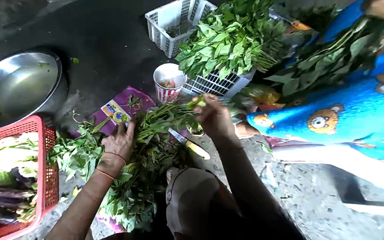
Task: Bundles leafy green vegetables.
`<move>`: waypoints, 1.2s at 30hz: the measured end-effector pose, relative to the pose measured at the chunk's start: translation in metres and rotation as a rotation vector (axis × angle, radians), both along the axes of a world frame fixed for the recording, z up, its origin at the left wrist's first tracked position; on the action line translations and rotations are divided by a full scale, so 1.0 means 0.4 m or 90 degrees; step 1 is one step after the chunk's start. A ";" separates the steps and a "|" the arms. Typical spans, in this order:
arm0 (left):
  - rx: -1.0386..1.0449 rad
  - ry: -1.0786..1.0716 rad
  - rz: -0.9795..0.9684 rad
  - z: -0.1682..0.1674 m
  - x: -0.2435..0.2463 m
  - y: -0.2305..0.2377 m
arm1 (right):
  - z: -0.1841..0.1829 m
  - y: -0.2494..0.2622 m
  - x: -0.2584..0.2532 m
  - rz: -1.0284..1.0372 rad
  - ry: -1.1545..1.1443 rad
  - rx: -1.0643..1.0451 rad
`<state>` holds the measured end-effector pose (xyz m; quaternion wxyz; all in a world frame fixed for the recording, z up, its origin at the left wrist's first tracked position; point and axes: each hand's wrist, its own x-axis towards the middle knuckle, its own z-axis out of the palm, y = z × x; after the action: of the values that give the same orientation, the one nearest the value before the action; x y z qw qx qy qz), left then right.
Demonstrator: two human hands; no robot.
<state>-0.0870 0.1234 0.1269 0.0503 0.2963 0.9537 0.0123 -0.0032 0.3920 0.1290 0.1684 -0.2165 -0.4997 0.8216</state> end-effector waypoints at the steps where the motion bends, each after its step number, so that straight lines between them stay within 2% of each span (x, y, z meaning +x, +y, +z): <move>1: 0.001 0.007 -0.004 -0.009 -0.004 -0.015 | -0.008 0.022 0.010 -0.035 -0.006 -0.008; 4: 0.020 0.022 -0.002 -0.025 -0.025 -0.058 | -0.048 0.061 0.032 -0.116 -0.032 -0.030; 6: 0.059 -0.026 0.033 -0.015 -0.035 -0.078 | -0.107 0.058 0.049 -0.104 -0.130 0.045; 8: 0.150 -0.164 0.105 0.012 -0.042 -0.079 | -0.152 0.032 0.065 0.009 -0.270 0.115; 11: 0.421 -0.439 0.160 0.031 -0.044 -0.062 | -0.167 -0.016 0.064 0.193 -0.367 0.165; 13: 0.552 -0.595 0.207 0.066 -0.021 -0.040 | -0.173 -0.043 0.052 0.235 -0.335 0.197; 16: 0.600 -0.684 0.252 0.129 0.005 -0.016 | -0.170 -0.042 0.025 0.187 -0.234 0.373; 18: 0.648 -0.752 0.288 0.137 0.005 -0.015 | -0.146 -0.026 0.012 0.148 -0.182 0.424; 20: 0.686 -0.850 0.311 0.123 -0.005 -0.024 | -0.107 -0.026 0.009 0.174 -0.151 0.350; 22: 0.688 -0.914 0.314 0.106 -0.014 -0.033 | -0.092 -0.047 -0.004 0.272 -0.089 0.138; 24: 0.642 -0.884 0.298 0.105 -0.011 -0.035 | -0.088 -0.082 -0.022 0.349 -0.043 -0.011; 26: 0.590 -0.803 0.262 0.109 -0.001 -0.029 | -0.067 -0.098 -0.029 0.366 -0.041 -0.010; 30: 0.539 -0.745 0.189 0.118 0.010 -0.030 | -0.019 -0.070 -0.010 0.267 -0.229 0.260; 33: 0.533 -0.715 0.166 0.097 0.005 -0.030 | -0.021 -0.039 0.004 0.113 -0.309 0.357; 34: 0.523 -0.698 0.163 0.089 0.004 -0.030 | -0.026 -0.038 0.007 0.068 -0.294 0.381; 36: 0.490 -0.656 0.161 0.081 0.016 -0.028 | -0.055 -0.067 0.011 0.022 -0.171 0.476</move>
<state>-0.0807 0.1123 0.1591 0.3896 0.1352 0.7624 0.4987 0.0012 0.3653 0.1069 0.1545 -0.2374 -0.7857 0.5499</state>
